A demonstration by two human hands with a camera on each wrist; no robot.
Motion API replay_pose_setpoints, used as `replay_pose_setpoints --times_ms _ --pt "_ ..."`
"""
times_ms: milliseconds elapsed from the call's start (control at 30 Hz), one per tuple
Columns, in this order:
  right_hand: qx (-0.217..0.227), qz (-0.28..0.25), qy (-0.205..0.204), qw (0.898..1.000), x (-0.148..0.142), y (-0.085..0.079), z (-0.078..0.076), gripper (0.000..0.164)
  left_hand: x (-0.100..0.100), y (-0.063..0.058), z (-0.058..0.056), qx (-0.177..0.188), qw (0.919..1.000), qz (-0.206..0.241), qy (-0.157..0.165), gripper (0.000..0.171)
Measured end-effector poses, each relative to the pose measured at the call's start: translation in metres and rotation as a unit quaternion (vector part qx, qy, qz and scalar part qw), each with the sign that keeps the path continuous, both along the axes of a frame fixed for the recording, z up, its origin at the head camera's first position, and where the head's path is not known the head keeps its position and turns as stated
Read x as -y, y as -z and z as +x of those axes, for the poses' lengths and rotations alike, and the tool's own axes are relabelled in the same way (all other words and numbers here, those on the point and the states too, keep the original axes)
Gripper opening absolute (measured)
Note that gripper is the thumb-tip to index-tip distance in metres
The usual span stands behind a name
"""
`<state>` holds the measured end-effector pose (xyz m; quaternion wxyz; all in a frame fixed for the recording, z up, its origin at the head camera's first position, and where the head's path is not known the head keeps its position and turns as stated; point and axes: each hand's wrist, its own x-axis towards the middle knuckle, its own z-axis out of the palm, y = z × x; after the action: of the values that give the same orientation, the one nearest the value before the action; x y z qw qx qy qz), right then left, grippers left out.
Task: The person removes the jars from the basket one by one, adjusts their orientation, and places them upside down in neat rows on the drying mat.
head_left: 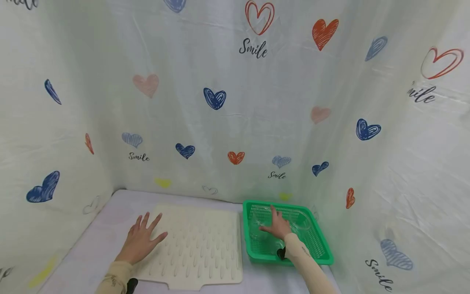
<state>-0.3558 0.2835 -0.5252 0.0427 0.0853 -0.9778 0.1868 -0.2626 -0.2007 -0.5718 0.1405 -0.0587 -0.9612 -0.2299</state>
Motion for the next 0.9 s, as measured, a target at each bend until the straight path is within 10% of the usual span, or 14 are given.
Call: replay_pose_setpoints --times_ms 900 --pt "0.007 -0.096 0.017 0.995 0.022 0.010 -0.018 0.114 0.015 0.012 0.006 0.010 0.9999 0.008 -0.010 0.076"
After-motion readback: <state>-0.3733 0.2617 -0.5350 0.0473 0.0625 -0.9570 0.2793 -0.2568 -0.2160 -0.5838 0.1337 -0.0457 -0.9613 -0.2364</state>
